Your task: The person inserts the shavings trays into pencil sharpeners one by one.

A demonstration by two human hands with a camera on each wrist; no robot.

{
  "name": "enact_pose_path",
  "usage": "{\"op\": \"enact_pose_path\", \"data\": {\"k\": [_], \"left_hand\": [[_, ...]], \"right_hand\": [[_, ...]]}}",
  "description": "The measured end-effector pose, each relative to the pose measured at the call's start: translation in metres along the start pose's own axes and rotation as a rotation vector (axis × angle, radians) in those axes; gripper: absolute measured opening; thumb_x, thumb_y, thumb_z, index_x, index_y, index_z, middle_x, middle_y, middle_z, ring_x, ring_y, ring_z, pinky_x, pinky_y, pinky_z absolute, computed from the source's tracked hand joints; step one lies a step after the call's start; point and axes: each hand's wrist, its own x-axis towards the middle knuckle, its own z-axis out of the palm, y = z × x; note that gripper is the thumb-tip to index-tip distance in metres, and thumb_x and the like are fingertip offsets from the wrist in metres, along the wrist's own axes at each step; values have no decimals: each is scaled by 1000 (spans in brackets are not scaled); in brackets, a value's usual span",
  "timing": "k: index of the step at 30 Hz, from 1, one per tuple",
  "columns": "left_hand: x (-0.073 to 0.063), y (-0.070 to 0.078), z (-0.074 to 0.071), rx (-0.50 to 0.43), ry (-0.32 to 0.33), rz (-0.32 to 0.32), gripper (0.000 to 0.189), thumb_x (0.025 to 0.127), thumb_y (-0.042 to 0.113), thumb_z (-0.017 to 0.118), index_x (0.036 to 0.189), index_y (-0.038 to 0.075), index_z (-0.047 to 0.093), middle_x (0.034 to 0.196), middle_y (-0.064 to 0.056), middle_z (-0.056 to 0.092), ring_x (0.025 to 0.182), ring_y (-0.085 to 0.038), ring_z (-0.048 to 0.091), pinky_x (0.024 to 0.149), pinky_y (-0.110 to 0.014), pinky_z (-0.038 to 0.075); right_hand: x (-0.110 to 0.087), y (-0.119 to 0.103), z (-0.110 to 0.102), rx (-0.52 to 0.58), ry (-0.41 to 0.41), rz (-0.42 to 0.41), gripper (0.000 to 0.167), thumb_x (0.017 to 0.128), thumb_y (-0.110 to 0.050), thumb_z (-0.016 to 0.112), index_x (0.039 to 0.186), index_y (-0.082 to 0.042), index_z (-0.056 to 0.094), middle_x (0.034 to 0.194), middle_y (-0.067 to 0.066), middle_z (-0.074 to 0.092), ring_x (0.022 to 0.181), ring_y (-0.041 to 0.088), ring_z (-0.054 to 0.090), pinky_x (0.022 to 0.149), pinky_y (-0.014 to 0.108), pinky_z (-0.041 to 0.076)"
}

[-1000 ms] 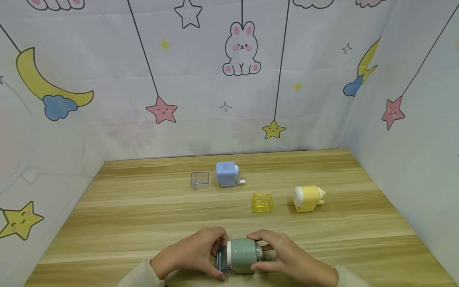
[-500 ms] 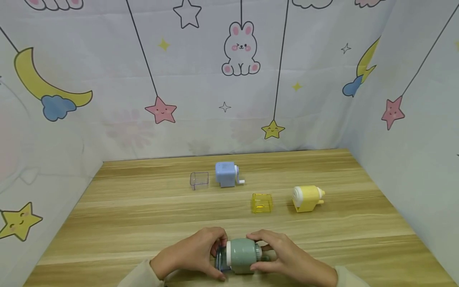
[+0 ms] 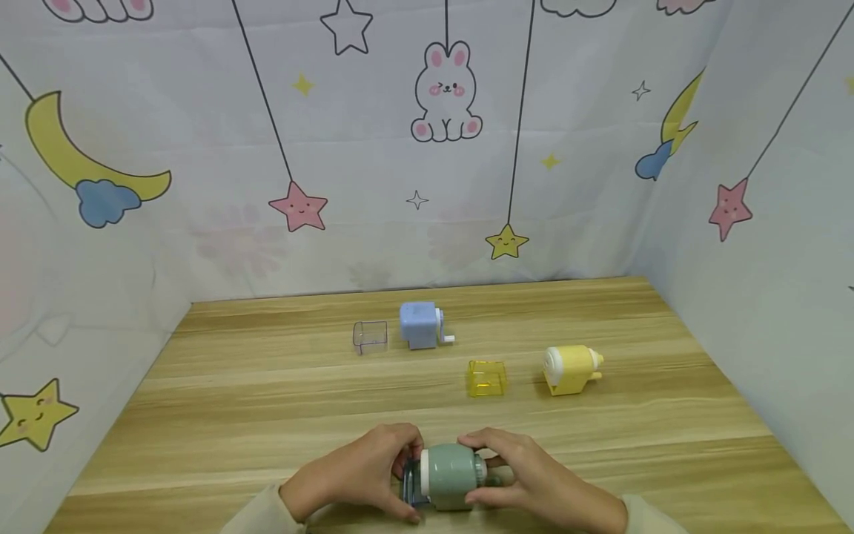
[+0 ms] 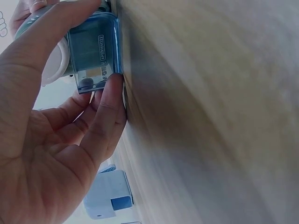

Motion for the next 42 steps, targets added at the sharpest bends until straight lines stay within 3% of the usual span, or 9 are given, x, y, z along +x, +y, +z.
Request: {"op": "enact_pose_path", "data": {"k": [25,42], "left_hand": [[-1,3,0,-7,6,-5,55,69,38,93,99,14,53,88,7,54,74,0,54,61,-13,51],[2,0,3,-19,16,-12,55,69,38,93,99,14,53,89,10,54,74,1,55,62,-14,52]], "right_hand": [[0,-1,1,-15,9,-29,55,88,-23,77,133,-4,53,132,13,60,116,21,61,85,27,57],[1,0,0,-3,4,-6,55,87,-25,78,133,-5,53,132,13,60,116,20,61,85,26,56]]}}
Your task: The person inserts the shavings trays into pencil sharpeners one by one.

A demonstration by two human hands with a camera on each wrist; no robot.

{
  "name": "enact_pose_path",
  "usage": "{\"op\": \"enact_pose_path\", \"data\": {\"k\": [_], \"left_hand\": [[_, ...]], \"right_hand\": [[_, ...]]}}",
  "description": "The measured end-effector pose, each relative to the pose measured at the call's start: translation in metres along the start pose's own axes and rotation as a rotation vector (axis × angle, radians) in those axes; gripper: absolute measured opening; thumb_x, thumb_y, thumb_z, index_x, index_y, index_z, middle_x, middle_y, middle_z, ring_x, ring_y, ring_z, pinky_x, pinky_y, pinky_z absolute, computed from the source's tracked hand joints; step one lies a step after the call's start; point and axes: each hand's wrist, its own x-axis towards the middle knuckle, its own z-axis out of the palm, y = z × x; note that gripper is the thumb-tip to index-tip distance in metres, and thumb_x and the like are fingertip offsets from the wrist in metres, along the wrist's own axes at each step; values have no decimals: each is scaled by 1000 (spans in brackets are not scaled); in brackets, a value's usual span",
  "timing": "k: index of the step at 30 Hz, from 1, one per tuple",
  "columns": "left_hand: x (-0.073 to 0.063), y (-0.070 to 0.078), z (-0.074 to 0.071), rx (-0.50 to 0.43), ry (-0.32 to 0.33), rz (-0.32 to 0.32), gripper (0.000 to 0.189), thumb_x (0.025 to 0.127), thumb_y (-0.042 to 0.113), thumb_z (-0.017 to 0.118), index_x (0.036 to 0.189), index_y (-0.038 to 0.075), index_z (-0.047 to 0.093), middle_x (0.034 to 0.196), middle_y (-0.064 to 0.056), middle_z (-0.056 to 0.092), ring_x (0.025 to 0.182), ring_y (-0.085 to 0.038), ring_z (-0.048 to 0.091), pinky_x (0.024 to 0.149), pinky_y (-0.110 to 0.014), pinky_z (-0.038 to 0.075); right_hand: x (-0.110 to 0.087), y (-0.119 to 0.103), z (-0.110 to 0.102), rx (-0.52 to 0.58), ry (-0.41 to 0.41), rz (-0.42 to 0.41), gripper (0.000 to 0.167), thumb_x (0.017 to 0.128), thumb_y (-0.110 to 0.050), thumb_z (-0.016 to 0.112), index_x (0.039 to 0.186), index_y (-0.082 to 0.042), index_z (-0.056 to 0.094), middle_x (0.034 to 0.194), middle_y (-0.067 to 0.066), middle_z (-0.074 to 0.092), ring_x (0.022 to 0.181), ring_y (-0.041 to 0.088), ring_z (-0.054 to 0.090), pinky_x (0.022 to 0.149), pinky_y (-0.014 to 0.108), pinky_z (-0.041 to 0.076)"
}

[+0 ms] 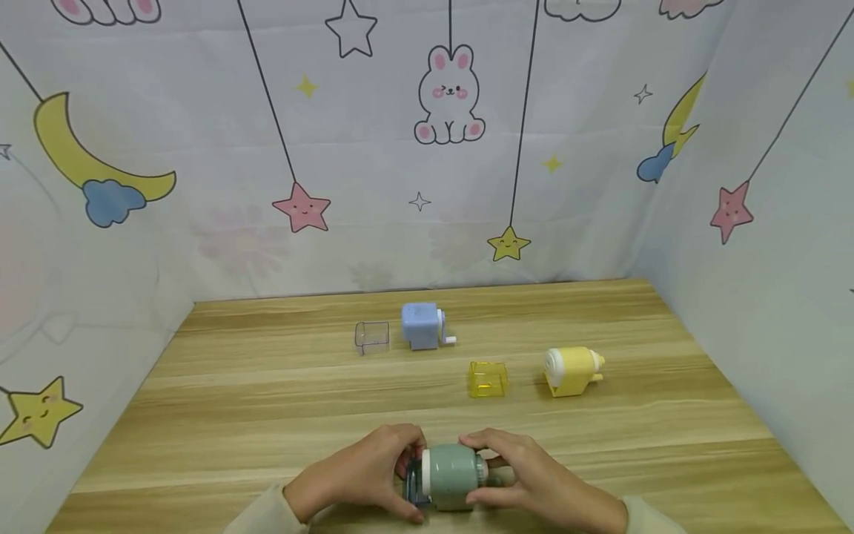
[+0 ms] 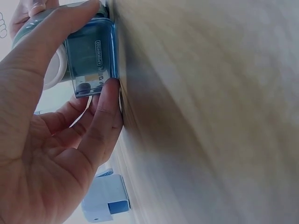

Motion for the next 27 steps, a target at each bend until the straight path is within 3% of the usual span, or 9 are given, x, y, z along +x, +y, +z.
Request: {"op": "enact_pose_path", "data": {"k": [27], "left_hand": [[1,1,4,-26,8,-37,57,68,37,93,102,12,55,90,11,53,74,1,56,63,-15,53]], "right_hand": [[-1,-1,0,14,-4,0,55,89,-22,77,134,-2,53,132,17,59,116,19,60,85,28,57]]}}
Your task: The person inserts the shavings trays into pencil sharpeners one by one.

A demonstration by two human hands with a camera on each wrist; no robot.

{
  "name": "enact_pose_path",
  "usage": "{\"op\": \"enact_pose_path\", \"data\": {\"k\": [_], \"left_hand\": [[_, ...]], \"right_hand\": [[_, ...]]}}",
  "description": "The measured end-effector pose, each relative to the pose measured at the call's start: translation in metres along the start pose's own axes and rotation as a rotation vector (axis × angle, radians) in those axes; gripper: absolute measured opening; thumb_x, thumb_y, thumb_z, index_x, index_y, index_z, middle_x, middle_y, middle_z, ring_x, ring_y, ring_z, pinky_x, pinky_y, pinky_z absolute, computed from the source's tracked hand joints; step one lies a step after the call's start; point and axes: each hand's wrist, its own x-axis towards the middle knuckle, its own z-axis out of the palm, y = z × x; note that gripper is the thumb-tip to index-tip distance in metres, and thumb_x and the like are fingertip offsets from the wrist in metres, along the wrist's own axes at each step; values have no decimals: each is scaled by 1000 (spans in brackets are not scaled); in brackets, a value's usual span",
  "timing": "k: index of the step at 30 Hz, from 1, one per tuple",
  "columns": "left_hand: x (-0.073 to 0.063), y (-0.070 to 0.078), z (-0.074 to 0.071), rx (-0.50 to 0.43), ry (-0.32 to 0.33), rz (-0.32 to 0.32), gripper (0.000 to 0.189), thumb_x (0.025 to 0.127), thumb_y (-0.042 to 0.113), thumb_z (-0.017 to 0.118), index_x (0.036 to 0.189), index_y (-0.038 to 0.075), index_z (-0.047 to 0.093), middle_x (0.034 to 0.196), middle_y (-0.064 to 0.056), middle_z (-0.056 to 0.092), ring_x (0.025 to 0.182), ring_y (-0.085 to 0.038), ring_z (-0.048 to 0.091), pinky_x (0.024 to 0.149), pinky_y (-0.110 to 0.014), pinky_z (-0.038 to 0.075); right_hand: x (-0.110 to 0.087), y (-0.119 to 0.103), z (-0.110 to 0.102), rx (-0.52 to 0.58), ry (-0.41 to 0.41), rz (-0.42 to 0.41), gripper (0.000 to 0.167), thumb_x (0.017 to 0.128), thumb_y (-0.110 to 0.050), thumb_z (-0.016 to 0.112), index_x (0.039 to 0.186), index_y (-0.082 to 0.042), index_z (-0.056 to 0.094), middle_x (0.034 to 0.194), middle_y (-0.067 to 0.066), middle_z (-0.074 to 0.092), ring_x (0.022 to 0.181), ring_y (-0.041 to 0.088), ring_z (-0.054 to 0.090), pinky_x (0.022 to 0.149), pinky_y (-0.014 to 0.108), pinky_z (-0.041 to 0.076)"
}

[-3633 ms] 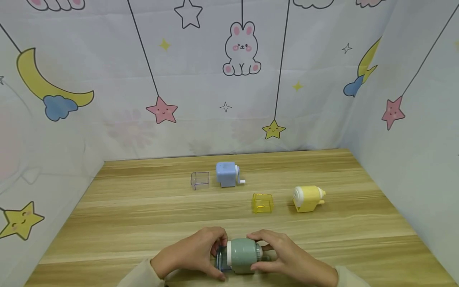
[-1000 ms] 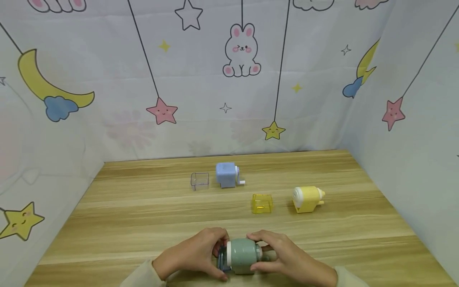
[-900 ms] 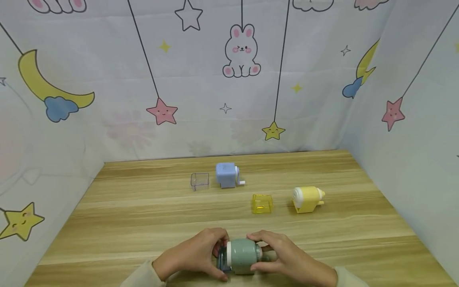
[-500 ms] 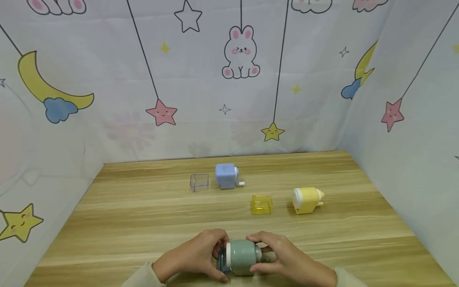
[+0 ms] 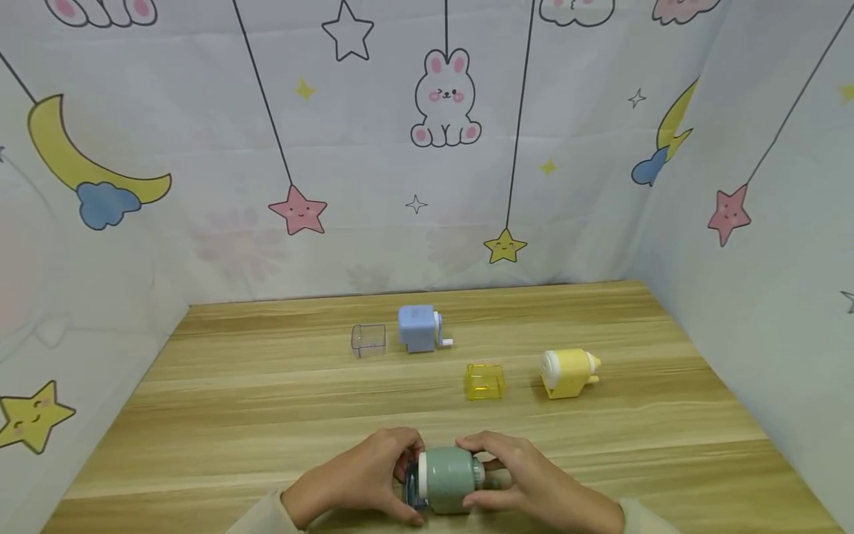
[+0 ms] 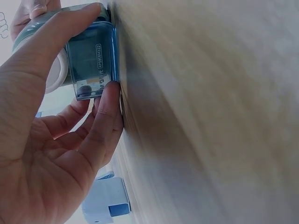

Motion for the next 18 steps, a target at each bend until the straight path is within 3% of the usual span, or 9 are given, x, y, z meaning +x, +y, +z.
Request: {"op": "enact_pose_path", "data": {"k": [18], "left_hand": [[2,1,0,-23,-9,-8,57,69,35,93,104,10,57,91,11,54,76,1,57,64,-16,54]], "right_hand": [[-1,-2,0,-2,1,-5,53,90,-22,75,134,-5,53,131,17,60,116,20,60,85,27,57]]}}
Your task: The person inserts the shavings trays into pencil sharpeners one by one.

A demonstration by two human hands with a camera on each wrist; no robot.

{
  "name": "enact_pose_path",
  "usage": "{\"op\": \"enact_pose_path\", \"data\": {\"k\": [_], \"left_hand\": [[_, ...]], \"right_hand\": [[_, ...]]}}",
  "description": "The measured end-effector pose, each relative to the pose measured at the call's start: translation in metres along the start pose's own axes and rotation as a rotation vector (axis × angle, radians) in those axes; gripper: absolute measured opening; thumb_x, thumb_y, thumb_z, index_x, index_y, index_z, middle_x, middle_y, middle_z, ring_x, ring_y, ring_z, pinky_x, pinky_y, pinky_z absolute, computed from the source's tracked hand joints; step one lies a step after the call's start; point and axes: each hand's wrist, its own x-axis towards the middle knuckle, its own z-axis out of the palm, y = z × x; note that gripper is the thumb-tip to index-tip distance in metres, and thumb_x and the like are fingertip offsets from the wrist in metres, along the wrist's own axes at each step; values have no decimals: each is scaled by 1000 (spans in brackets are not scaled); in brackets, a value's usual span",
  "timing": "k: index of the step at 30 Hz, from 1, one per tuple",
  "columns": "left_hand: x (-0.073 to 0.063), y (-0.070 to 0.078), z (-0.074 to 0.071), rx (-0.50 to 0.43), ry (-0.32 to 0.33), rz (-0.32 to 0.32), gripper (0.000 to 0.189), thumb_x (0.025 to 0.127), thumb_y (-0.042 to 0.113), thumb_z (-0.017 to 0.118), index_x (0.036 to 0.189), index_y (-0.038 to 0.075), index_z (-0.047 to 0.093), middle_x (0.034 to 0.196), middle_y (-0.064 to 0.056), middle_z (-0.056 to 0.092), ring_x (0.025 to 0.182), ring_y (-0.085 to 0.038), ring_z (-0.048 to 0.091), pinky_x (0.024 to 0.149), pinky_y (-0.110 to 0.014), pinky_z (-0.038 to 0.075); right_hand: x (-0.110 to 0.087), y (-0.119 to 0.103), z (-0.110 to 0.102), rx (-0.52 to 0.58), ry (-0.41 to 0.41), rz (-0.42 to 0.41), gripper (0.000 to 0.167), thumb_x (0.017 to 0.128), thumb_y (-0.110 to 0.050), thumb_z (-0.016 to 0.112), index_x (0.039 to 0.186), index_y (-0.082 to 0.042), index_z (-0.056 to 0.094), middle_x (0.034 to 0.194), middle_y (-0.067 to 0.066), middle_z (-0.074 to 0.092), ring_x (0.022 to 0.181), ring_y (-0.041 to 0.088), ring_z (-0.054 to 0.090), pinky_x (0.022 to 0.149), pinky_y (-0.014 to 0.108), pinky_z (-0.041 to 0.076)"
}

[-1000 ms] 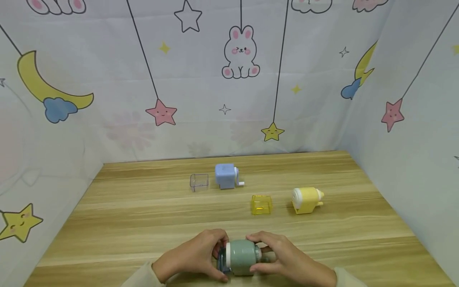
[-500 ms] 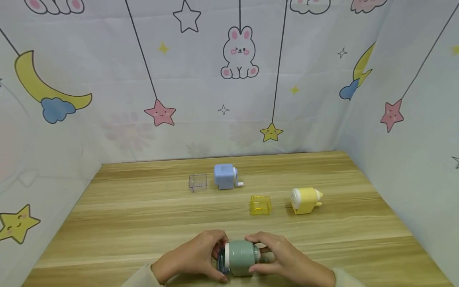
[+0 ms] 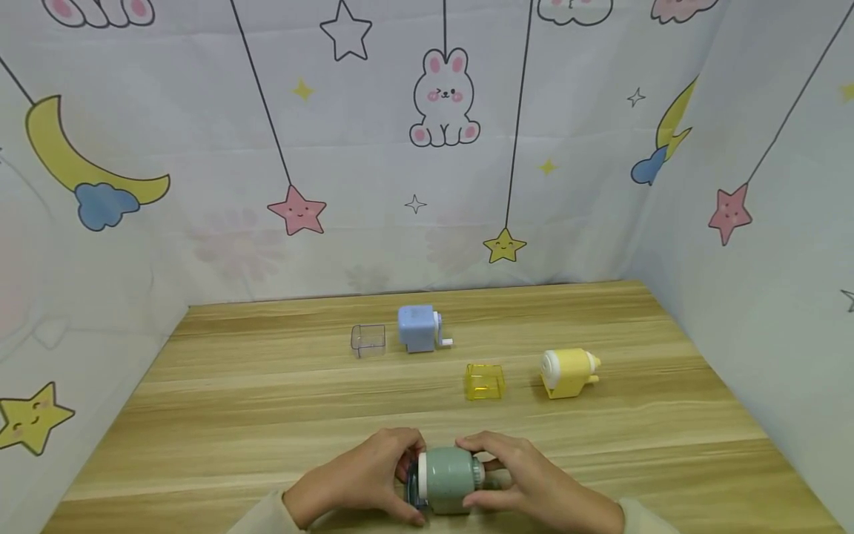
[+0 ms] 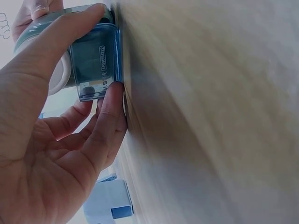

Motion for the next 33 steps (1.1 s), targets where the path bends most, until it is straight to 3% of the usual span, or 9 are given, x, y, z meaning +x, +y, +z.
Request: {"op": "enact_pose_path", "data": {"k": [33], "left_hand": [[6,5,7,16,33,-21,60,67,34,95,106,11,56,91,12,54,75,2,56,63,-16,53]], "right_hand": [[0,3,1,7,9,19,54,88,-24,77,134,-7,53,133,10,60,116,17,60,86,28,57]]}}
